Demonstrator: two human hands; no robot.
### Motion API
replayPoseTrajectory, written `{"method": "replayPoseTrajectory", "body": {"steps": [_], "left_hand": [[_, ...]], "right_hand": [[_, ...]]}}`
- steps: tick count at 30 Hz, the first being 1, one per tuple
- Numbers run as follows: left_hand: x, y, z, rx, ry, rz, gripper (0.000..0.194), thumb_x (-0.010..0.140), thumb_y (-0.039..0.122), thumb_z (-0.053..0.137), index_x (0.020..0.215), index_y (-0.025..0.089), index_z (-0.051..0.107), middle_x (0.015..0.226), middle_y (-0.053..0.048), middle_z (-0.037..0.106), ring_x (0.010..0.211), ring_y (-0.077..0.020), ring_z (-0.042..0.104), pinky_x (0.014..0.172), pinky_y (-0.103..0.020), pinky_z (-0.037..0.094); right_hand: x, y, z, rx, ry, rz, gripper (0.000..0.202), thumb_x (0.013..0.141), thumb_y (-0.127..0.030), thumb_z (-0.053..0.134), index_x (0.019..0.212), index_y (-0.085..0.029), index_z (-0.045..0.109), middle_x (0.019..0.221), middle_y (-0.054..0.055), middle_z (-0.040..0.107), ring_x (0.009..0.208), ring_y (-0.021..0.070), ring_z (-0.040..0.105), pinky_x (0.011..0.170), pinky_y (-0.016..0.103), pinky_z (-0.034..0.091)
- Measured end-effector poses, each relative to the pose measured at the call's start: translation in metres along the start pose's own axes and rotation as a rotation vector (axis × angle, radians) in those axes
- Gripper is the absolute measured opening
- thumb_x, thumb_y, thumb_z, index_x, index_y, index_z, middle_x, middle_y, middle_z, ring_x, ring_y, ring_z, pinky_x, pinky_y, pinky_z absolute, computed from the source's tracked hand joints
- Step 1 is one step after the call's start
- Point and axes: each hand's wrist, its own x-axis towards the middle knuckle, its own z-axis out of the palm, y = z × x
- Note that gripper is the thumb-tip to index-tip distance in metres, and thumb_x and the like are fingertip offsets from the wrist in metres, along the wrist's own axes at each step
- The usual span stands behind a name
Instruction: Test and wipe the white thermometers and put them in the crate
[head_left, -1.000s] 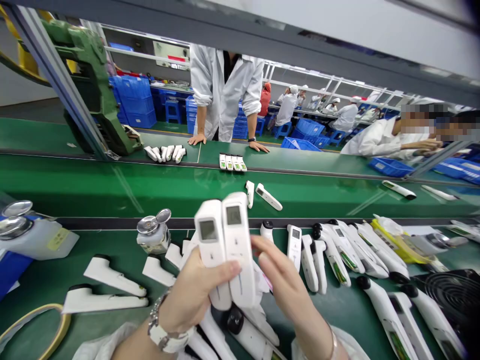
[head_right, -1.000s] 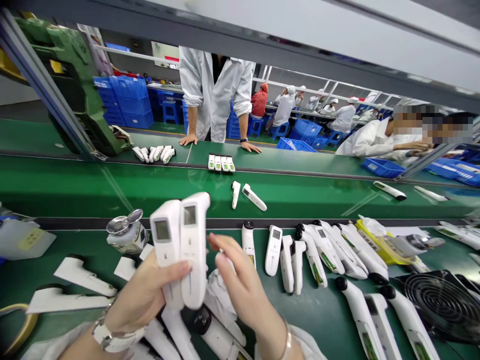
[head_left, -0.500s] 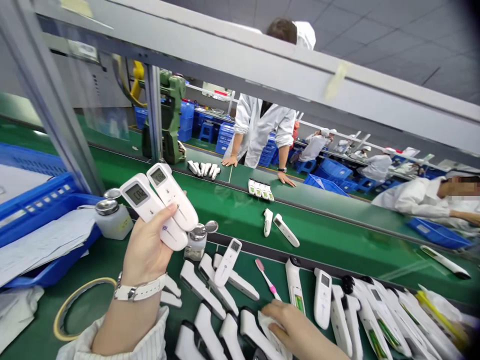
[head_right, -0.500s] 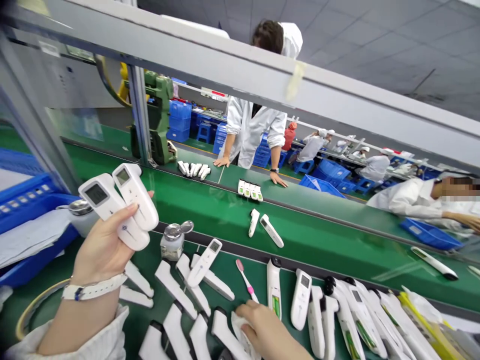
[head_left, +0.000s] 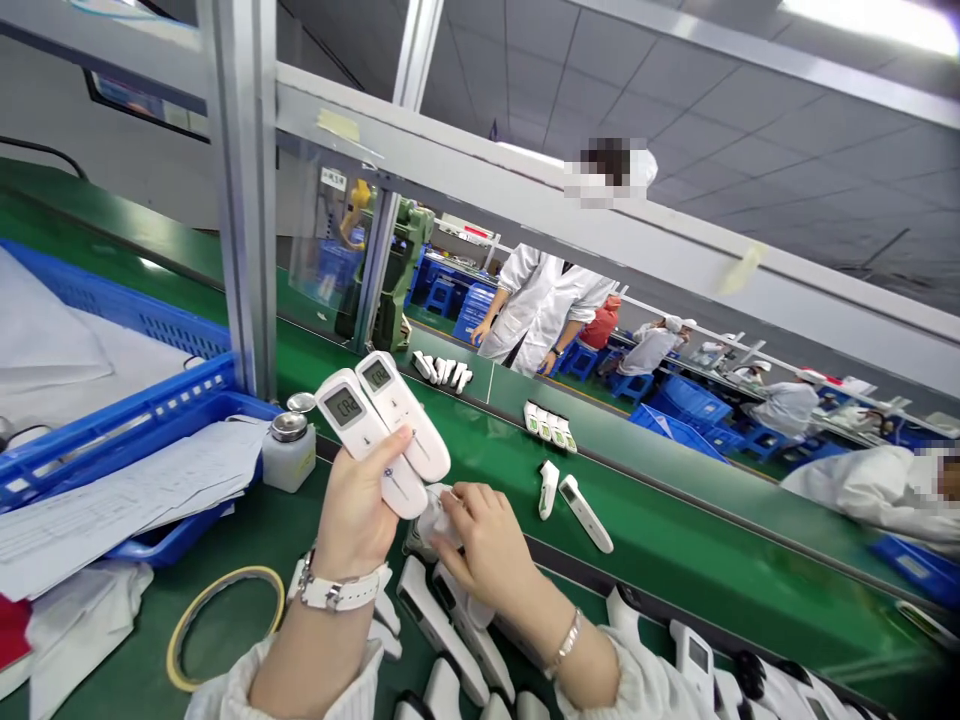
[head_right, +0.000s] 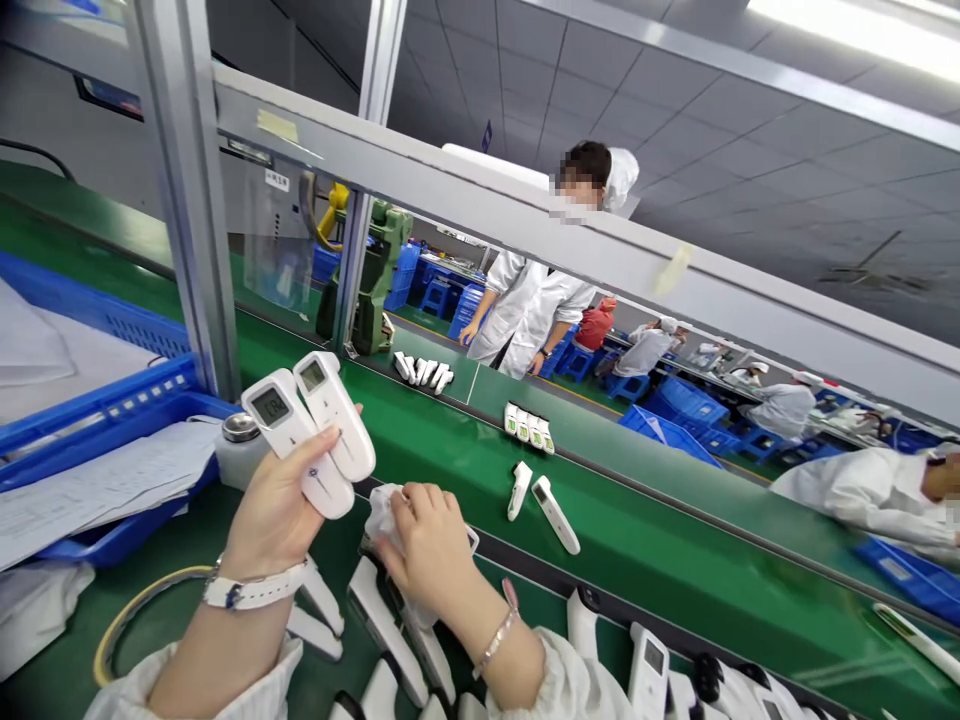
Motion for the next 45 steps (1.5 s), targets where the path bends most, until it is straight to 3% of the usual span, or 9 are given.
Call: {"method": "replayPoseTrajectory", "body": {"steps": [3,7,16,19,26,33,38,41,45], "left_hand": [[0.003,-0.003,0.0,-0.005,-0.008,-0.004,0.033,0.07,0.012,0.07,0.102,0.018,0.065,0.107,-0.007,0.069,0.095,-0.0194,0.065,0.074,-0.023,0.056],[0.003,-0.007,-0.001,0.001,-0.019,-0.02,0.035,0.07,0.011,0.07,0.104,0.019,0.064,0.108,-0.007,0.069,0.095,-0.0201,0.065,0.073,-0.023,0.056],[0.0,-0.001,0.0,0.047,0.009,-0.051,0.039,0.074,0.011,0.066,0.111,0.022,0.061,0.115,-0.008,0.065,0.105,-0.0211,0.061,0.079,-0.025,0.056],[-0.002,0.0,0.003,0.073,0.029,-0.078,0.043,0.075,0.009,0.064,0.116,0.024,0.059,0.115,-0.008,0.065,0.105,-0.0202,0.061,0.079,-0.025,0.055],[-0.003,-0.005,0.004,0.157,0.014,-0.1,0.047,0.077,0.013,0.063,0.12,0.033,0.055,0.12,-0.005,0.063,0.105,-0.0196,0.061,0.076,-0.025,0.056],[-0.003,-0.01,0.003,0.169,-0.005,-0.112,0.052,0.073,0.018,0.069,0.121,0.033,0.054,0.119,-0.003,0.063,0.105,-0.0193,0.061,0.083,-0.025,0.054],[-0.007,-0.011,0.007,0.196,-0.022,-0.181,0.056,0.07,0.023,0.072,0.12,0.038,0.053,0.122,0.003,0.061,0.113,-0.0172,0.055,0.082,-0.019,0.053],[-0.01,-0.012,0.011,0.239,-0.018,-0.169,0.055,0.072,0.023,0.071,0.121,0.04,0.052,0.124,0.004,0.06,0.116,-0.0169,0.053,0.08,-0.016,0.054],[-0.008,-0.021,0.008,0.286,-0.08,-0.177,0.054,0.072,0.027,0.07,0.119,0.046,0.051,0.128,0.01,0.055,0.123,-0.0154,0.046,0.079,-0.015,0.054]], "right_hand": [[-0.007,-0.001,0.005,-0.021,0.004,0.006,0.036,0.084,-0.027,0.057,0.118,-0.014,0.055,0.11,0.016,0.059,0.099,0.0333,0.05,0.079,0.05,0.04],[-0.009,0.013,0.008,0.005,-0.008,0.042,0.024,0.087,-0.018,0.052,0.111,-0.02,0.059,0.107,0.008,0.061,0.099,0.0243,0.054,0.082,0.042,0.044],[-0.044,0.148,-0.005,-0.099,-0.068,0.715,0.024,0.09,-0.028,0.053,0.11,-0.016,0.056,0.105,0.006,0.062,0.085,0.0176,0.063,0.074,0.037,0.053],[-0.041,0.169,0.01,-0.135,-0.146,0.866,0.023,0.09,-0.029,0.054,0.109,-0.016,0.057,0.108,0.006,0.061,0.089,0.0183,0.062,0.076,0.038,0.053],[-0.003,0.161,0.052,-0.146,-0.227,0.951,0.028,0.088,-0.03,0.056,0.112,-0.015,0.056,0.114,0.008,0.059,0.097,0.0214,0.06,0.081,0.042,0.051],[-0.047,0.175,0.03,-0.088,-0.323,0.813,0.025,0.088,-0.03,0.056,0.108,-0.015,0.058,0.108,0.006,0.061,0.091,0.0205,0.062,0.077,0.039,0.052],[-0.064,0.162,0.015,-0.074,-0.23,0.68,0.024,0.089,-0.03,0.055,0.107,-0.015,0.058,0.105,0.006,0.062,0.088,0.0189,0.062,0.076,0.038,0.052],[-0.106,0.151,-0.021,-0.092,-0.129,0.642,0.022,0.088,-0.03,0.057,0.102,-0.014,0.059,0.104,0.005,0.062,0.092,0.0197,0.061,0.08,0.041,0.05],[-0.227,0.114,-0.084,-0.139,-0.001,0.677,0.013,0.085,-0.029,0.057,0.084,-0.018,0.066,0.085,0.004,0.065,0.09,0.0201,0.061,0.083,0.038,0.049]]}}
